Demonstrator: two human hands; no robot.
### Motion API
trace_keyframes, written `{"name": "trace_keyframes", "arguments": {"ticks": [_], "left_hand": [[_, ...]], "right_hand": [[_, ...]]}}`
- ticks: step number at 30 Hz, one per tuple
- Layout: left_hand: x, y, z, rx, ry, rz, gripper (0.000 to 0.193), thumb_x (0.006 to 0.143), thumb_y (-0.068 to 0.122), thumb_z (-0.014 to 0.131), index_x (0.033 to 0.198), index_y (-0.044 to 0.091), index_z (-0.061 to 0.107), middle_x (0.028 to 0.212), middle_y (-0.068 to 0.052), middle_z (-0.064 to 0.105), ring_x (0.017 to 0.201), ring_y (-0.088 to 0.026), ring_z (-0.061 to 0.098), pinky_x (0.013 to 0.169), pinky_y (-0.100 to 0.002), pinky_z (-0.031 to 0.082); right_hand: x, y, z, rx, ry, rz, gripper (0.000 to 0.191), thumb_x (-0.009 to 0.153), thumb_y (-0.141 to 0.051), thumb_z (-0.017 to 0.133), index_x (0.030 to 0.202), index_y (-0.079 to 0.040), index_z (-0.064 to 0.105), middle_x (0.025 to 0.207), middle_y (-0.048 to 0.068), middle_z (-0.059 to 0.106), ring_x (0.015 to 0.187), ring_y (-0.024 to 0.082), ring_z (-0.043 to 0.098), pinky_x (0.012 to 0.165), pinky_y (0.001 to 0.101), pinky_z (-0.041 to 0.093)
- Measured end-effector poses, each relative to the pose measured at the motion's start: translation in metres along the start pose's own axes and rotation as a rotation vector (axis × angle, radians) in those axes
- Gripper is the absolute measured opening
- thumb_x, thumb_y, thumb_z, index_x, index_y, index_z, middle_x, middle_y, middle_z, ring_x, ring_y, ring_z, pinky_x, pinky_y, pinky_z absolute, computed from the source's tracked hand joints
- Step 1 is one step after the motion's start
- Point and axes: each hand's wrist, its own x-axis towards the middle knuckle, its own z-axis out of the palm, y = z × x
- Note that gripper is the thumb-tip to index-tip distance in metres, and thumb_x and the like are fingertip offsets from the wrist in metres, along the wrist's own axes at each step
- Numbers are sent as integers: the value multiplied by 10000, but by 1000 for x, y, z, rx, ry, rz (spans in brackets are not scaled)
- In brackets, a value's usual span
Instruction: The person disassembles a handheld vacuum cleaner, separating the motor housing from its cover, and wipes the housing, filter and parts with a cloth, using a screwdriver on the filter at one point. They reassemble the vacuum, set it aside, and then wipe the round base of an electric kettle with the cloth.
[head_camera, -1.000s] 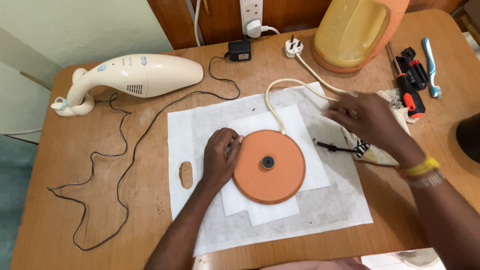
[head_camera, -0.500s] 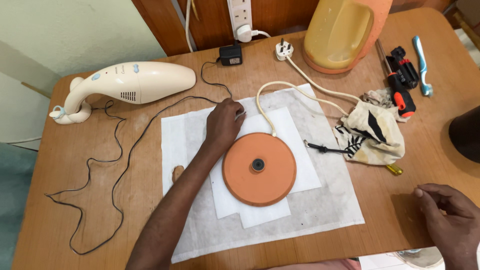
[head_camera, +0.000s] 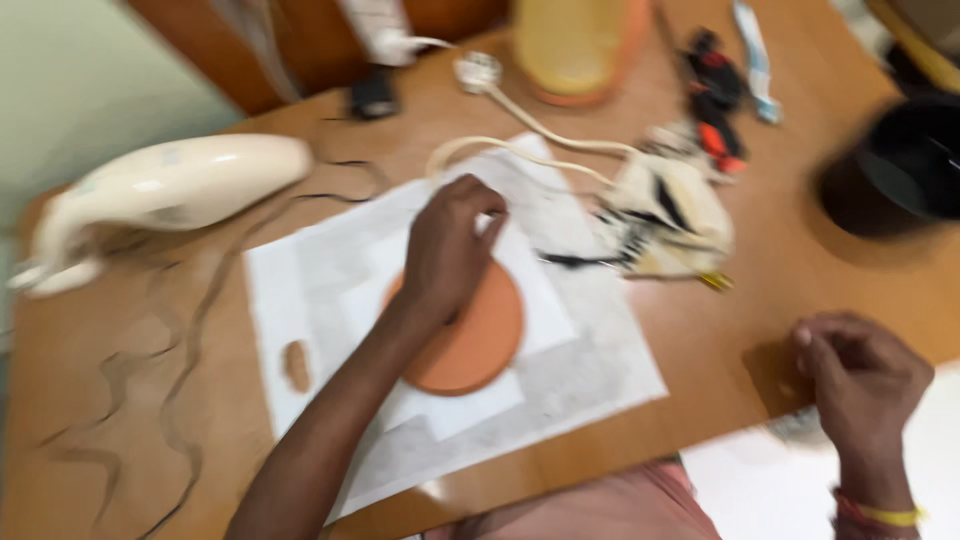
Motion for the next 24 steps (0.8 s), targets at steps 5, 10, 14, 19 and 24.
{"name": "trace_keyframes", "arguments": {"ticks": [5, 10, 14, 19, 24], "left_hand": [[-10, 138, 112, -382, -441, 323, 59, 839, 65, 743, 848, 60, 685, 907, -86, 644, 937, -297, 654, 796, -425, 518], [-43, 249, 248, -275, -458, 739, 72, 753, 80, 716, 816, 114, 705, 922, -47, 660, 924, -251, 662, 744, -412, 518], [-48, 316, 344, 171, -513, 1076, 61, 885, 103, 674, 896, 134, 726, 983, -28, 661, 1018, -212, 628, 841, -387, 496], [-37, 346, 370, -23, 46, 1073, 465, 833, 190, 617, 1260, 76, 758, 1389, -67, 669, 1398, -223, 471, 1246, -449, 275], [3, 335, 275, 247, -395, 1297, 249, 1074, 228, 539, 1267, 123, 657, 1496, -105, 537, 1521, -303, 378, 1278, -581, 207]], "right_hand": [[0, 27, -76, 217, 332, -230, 189, 1170, -20, 669, 1006, 10, 581, 897, 104, 676, 719, 115, 640, 609, 222, 520], [-28, 66, -148, 16, 528, 213, 53, 1083, -57, 710, 1113, -13, 713, 909, 37, 717, 676, 67, 564, 592, 206, 426], [-39, 105, -169, -634, 358, 472, 103, 961, -118, 756, 1044, -78, 800, 853, 81, 765, 705, 153, 687, 670, 298, 528], [-40, 120, -184, -896, 490, 371, 288, 930, -95, 750, 1216, -57, 750, 973, 152, 750, 769, 271, 698, 695, 362, 537], [-32, 64, -188, -550, 595, -126, 78, 1066, 30, 748, 1119, -4, 702, 1237, 168, 712, 1123, 228, 734, 827, 282, 622]]}}
